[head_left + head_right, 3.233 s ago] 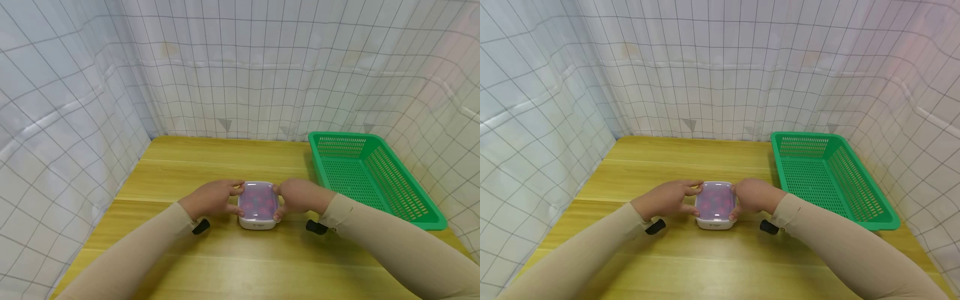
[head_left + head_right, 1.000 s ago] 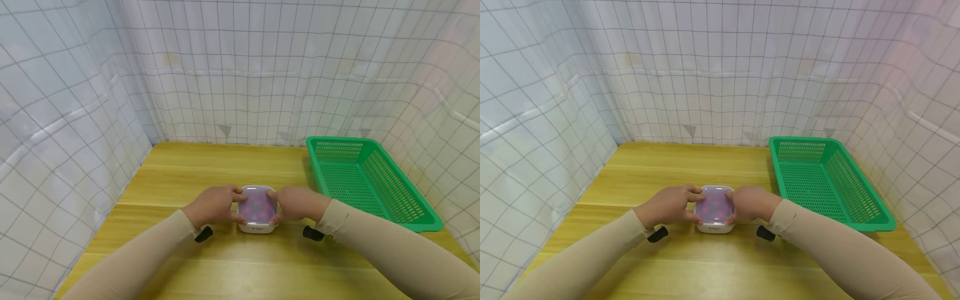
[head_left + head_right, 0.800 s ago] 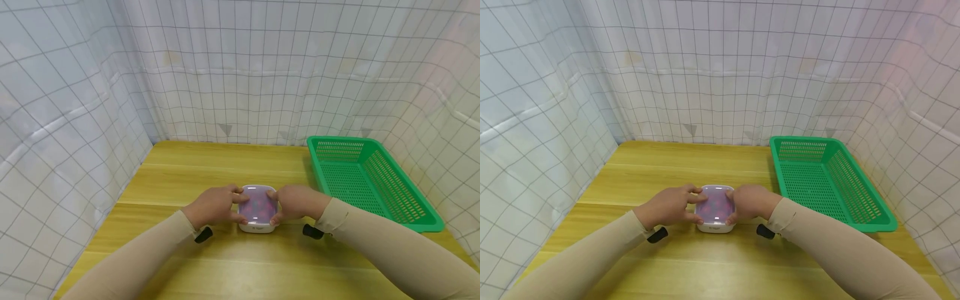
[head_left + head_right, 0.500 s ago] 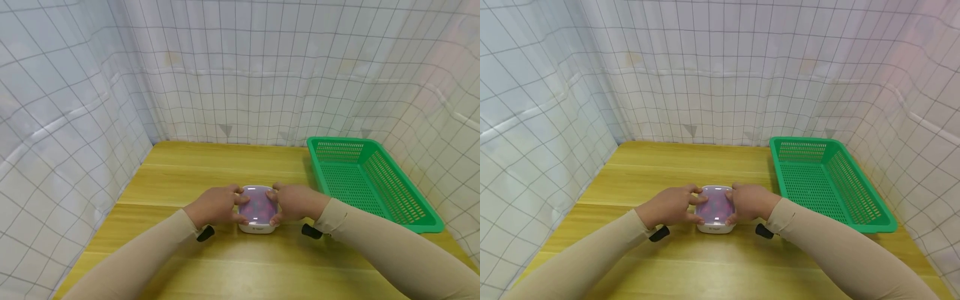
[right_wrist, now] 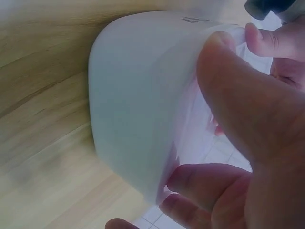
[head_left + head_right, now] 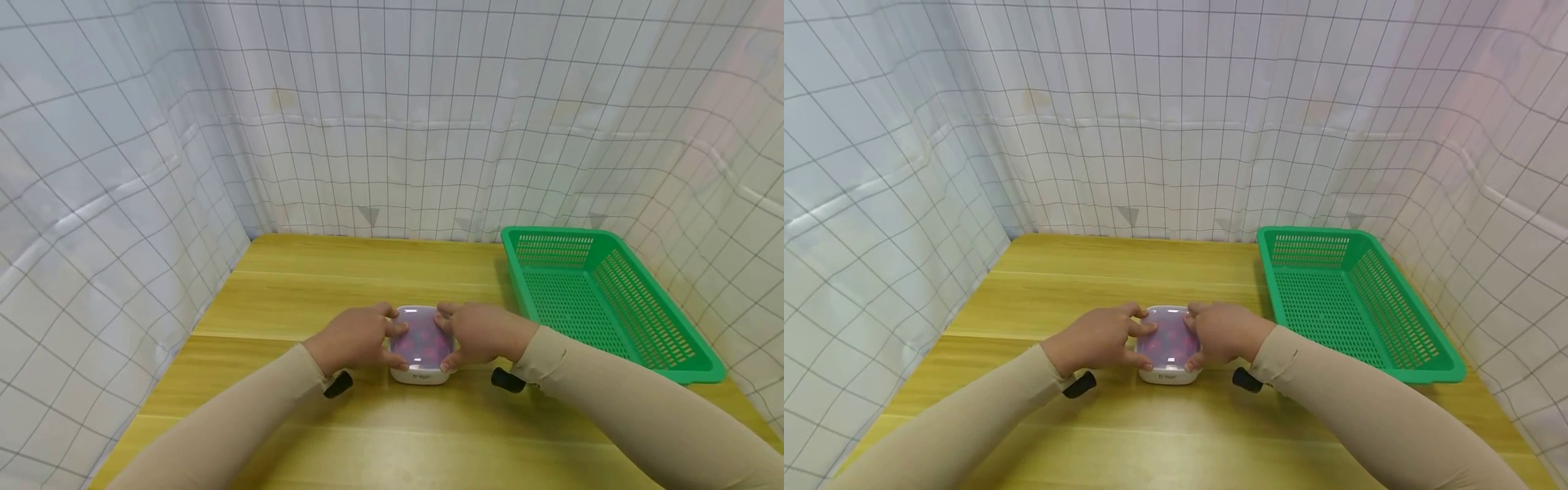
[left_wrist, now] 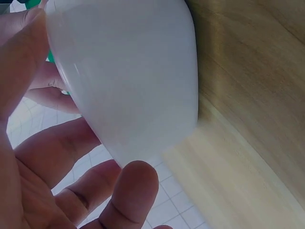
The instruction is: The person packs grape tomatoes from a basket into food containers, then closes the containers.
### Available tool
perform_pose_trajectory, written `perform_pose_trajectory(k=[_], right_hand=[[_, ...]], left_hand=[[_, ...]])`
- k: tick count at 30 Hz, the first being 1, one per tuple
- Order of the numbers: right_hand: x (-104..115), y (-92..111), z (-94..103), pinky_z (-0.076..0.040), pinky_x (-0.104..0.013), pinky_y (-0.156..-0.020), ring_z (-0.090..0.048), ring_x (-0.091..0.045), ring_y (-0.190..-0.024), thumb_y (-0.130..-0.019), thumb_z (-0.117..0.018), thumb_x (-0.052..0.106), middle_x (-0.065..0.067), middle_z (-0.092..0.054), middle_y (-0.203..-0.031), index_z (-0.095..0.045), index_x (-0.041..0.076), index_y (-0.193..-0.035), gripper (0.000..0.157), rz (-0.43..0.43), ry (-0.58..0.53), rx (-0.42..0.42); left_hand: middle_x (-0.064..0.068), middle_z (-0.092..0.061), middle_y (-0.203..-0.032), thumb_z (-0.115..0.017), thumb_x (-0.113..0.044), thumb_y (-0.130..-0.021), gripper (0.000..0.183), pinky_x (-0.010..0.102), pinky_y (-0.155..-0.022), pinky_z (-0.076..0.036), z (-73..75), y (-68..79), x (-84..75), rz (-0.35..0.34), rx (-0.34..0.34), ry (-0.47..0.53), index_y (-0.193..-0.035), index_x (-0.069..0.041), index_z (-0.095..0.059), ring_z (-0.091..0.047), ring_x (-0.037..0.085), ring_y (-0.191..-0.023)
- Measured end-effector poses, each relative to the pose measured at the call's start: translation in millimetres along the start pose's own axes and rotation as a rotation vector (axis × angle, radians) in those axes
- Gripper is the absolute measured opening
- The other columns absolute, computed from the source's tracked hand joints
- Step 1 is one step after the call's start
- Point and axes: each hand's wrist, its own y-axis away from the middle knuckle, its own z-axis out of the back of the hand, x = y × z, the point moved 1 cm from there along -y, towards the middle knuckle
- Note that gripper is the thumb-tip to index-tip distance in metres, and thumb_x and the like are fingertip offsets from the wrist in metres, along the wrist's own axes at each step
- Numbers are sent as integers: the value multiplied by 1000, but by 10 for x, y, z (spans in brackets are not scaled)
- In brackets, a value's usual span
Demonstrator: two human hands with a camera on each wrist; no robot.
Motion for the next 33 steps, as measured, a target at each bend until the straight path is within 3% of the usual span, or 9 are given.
perform_pose_trajectory(k=[11, 33], right_hand=[[5, -24, -13, -51, -51, -114, -57, -41, -140, -89, -75, 65, -19, -44, -165, -50, 3, -156, 95, 9, 35, -8], [49, -32, -27, -53, -50, -112, -62, -39, -134, -86, -76, 67, -18, -45, -164, -50, 5, -156, 97, -23, 44, -16]], left_hand=[[6, -64, -145, -76, -74, -82, 78, 41, -90, -63, 3, 12, -15, 6, -33, 6, -144, -28, -66, -72, 24, -110], [10, -61, -148, -69, -77, -86, 80, 41, -90, -63, -27, 29, -36, 3, -25, -8, -149, -28, -61, -71, 26, -111]])
